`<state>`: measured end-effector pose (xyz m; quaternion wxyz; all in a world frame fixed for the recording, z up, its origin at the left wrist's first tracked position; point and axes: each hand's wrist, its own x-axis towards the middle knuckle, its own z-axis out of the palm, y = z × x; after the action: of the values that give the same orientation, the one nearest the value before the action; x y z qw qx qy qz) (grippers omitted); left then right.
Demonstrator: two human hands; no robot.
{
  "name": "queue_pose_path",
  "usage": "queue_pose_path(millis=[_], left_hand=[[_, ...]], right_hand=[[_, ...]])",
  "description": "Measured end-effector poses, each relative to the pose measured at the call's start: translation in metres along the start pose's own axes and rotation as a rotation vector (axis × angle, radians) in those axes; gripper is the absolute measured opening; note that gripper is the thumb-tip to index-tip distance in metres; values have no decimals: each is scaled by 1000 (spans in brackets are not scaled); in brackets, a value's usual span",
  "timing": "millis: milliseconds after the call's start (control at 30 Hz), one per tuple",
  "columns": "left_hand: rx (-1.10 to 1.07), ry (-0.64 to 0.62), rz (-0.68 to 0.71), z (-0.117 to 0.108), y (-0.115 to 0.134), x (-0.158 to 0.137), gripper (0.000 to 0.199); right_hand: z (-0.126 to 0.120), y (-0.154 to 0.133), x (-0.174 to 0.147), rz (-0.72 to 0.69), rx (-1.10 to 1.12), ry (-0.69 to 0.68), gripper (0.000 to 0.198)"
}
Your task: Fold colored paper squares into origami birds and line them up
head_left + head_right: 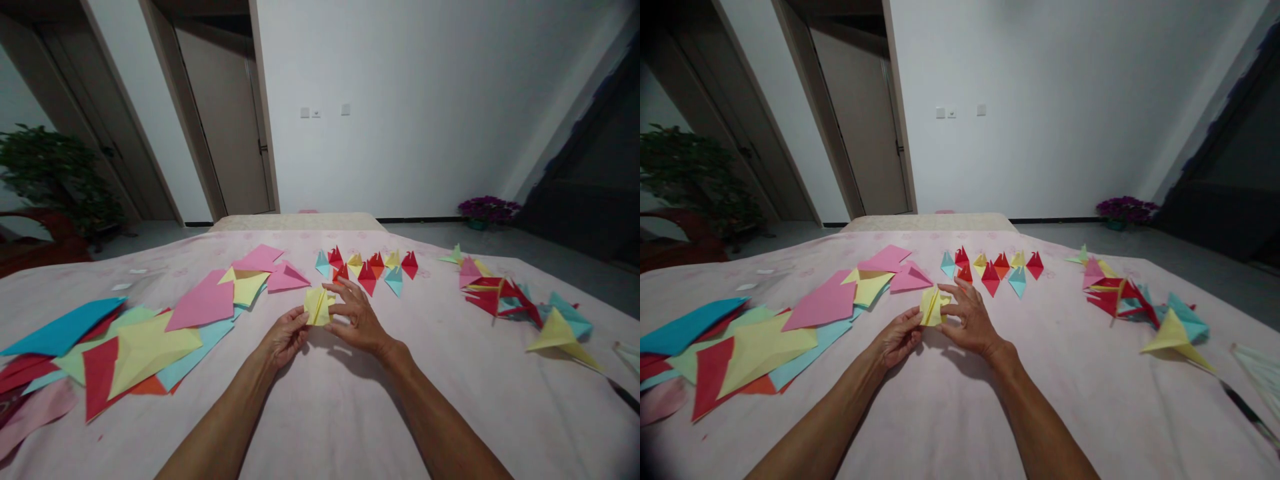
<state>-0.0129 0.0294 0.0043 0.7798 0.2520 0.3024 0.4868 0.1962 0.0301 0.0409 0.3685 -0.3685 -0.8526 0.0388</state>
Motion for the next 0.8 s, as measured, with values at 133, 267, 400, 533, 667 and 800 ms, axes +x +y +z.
queue_pose_path(millis=[133, 267, 400, 533, 667, 800], left_hand=[[27, 12, 2, 3, 0, -1, 34], [33, 22, 3, 5, 0, -1, 34], [23, 17, 5, 3, 0, 0, 32], [-11, -3, -1, 0, 0, 2, 30], [0, -2, -5, 0, 0, 2, 32], [6, 3, -17, 4, 1, -1, 33]], right_hand=[[-6, 1, 1, 14, -15, -126, 16], [-7, 1, 1, 15, -13, -152, 16], [-5, 2, 1, 27, 12, -145, 10], [-3, 2, 1, 37, 33, -161, 22], [-3, 3, 1, 59, 20, -161, 20], [-3, 2, 1, 50, 11, -172, 24]])
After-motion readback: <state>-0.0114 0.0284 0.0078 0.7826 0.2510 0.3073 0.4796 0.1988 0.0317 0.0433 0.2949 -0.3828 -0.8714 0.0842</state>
